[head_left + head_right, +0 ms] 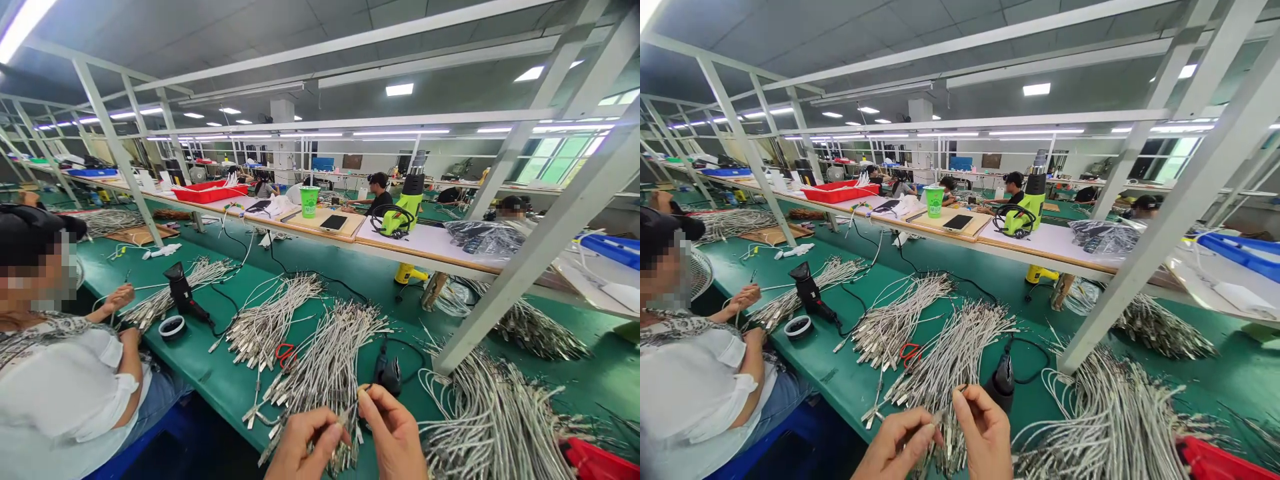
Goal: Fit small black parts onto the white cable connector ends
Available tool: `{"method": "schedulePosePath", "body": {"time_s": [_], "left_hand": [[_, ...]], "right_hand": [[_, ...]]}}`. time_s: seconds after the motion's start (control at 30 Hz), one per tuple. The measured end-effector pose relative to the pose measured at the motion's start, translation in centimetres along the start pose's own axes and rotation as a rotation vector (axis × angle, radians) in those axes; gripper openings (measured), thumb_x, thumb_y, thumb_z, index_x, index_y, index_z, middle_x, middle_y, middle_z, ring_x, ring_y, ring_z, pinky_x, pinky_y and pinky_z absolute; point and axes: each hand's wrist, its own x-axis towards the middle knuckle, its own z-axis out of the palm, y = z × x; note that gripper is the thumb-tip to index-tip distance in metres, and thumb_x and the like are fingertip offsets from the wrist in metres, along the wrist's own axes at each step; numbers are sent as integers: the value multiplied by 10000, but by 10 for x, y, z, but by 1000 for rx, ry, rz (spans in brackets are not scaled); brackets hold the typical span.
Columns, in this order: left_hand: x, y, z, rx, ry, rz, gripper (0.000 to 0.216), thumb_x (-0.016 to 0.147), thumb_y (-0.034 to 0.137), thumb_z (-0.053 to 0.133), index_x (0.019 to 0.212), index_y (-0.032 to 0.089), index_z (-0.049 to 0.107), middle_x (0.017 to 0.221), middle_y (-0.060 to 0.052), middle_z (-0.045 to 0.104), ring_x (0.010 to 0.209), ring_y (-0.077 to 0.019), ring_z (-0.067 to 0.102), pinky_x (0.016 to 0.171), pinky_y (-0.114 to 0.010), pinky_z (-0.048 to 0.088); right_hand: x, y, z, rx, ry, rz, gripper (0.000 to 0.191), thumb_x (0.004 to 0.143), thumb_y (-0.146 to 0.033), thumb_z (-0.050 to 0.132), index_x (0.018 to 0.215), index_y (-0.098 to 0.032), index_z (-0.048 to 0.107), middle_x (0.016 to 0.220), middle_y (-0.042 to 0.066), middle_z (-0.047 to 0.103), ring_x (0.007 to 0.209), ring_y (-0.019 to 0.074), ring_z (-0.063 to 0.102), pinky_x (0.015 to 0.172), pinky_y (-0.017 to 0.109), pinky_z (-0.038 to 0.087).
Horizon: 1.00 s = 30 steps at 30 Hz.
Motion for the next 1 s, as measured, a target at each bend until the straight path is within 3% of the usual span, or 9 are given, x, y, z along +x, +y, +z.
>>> {"method": "schedulePosePath", "body": {"time_s": [0.27,0.6,0.8,1.0], "left_hand": [[-4,13,-5,-30,3,-112,422,881,510,446,898,187,715,875,-33,653,833,-192,555,750,-246,426],[1,20,-4,-56,-42,-56,405,904,445,447,890,147,720,789,-38,662,734,-176,543,672,-238,413],[1,22,-4,-40,-32,-26,415,906,449,444,755,141,680,647,0,568,599,-131,454,547,-205,346],[2,27,-3,-71,29,-18,419,870,475,489,708,145,689,661,-17,615,627,-148,510,595,-208,412]], "right_hand": [[-11,-17,8,-31,-104,81,280,746,-402,714,648,-158,617,658,-18,532,656,127,445,637,212,394],[-13,-15,9,-18,-99,130,298,738,-425,721,659,-160,609,672,-20,538,665,132,454,652,215,385],[-14,-16,11,11,-118,146,306,751,-429,708,645,-165,596,643,-29,516,650,129,432,647,222,379],[-15,-18,13,1,-109,149,303,728,-445,721,661,-158,652,704,-1,582,693,146,489,690,234,401]]}}
